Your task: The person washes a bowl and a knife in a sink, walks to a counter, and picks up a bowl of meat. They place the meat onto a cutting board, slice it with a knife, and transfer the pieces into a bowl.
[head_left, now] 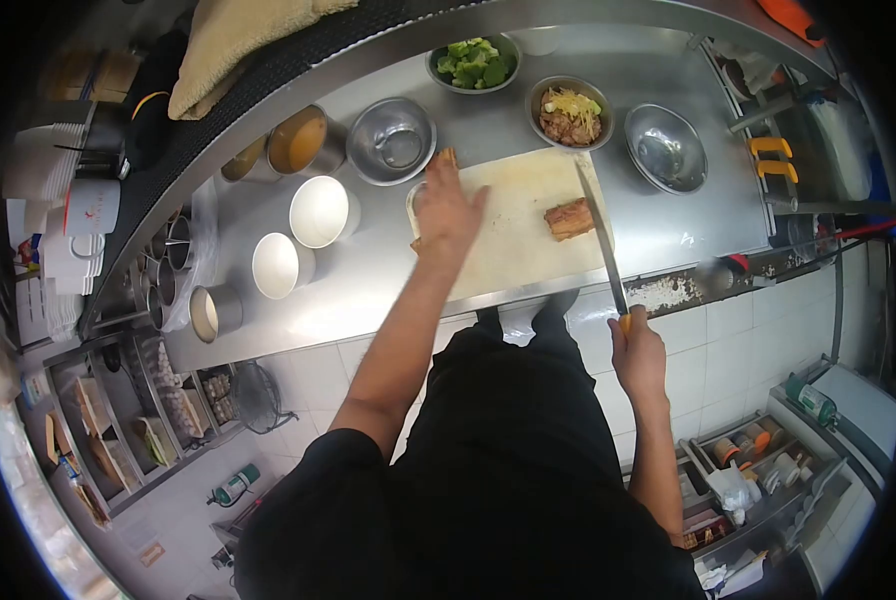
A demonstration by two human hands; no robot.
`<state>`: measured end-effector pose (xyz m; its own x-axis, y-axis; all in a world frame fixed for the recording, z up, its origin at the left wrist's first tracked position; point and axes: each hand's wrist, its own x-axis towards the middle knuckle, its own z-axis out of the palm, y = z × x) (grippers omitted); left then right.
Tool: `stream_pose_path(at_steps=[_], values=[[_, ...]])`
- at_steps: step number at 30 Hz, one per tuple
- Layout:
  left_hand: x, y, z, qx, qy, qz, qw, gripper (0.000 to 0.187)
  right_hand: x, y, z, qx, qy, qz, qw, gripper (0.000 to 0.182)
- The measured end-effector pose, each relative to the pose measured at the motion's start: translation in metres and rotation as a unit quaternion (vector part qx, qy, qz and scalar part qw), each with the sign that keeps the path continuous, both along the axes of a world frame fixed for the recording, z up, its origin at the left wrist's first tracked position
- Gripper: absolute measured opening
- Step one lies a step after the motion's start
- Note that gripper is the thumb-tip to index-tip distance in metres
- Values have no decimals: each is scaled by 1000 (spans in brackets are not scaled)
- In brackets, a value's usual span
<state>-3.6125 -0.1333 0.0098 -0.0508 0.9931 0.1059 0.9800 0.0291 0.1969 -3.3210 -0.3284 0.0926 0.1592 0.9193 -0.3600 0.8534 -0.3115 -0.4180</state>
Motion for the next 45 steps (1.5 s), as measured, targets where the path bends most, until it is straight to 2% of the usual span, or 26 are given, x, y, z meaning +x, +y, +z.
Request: stream_pose_path(at_steps=[1, 4, 7, 10, 13, 16, 19, 23, 32, 36, 41, 45], values=[[-8, 6, 15, -58, 0, 49, 997, 84, -1, -4, 2, 0, 5, 10, 1000, 27], [-17, 13, 14, -88, 9, 58, 994, 80, -3, -7, 6, 3, 15, 42, 999, 27], [-18, 19, 0, -50, -47, 80, 994, 66, -10, -5, 8, 7, 16, 58, 998, 28], [-16, 15, -2, -14, -50, 51, 997, 58, -12, -4, 5, 34, 32, 60, 997, 28], [-7, -11, 4, -9, -153, -39, 987, 51, -16, -5, 3, 45, 56, 61, 996, 28], [14, -48, 22, -127, -141, -128, 973, 55, -23, -3, -1, 38, 62, 69, 995, 29], [17, -71, 13, -68, -102, -173, 977, 55, -32, -3, -14, 19, 53, 87, 995, 31], [14, -71, 17, -42, -104, -173, 979, 56, -45, 2, -22, 21, 34, 121, 992, 32], [14, -61, 8, -116, -110, -168, 973, 49, -47, 15, 8, -21, -23, 164, 986, 31], [12, -63, 6, -106, -129, -170, 971, 47, -50, 18, 6, -50, -38, 169, 984, 31], [13, -64, -2, -65, -116, -191, 973, 49, -76, 40, -57, -14, 8, 149, 989, 30], [13, -66, -2, -85, -118, -181, 973, 51, -79, 51, -63, 3, 30, 148, 989, 30]])
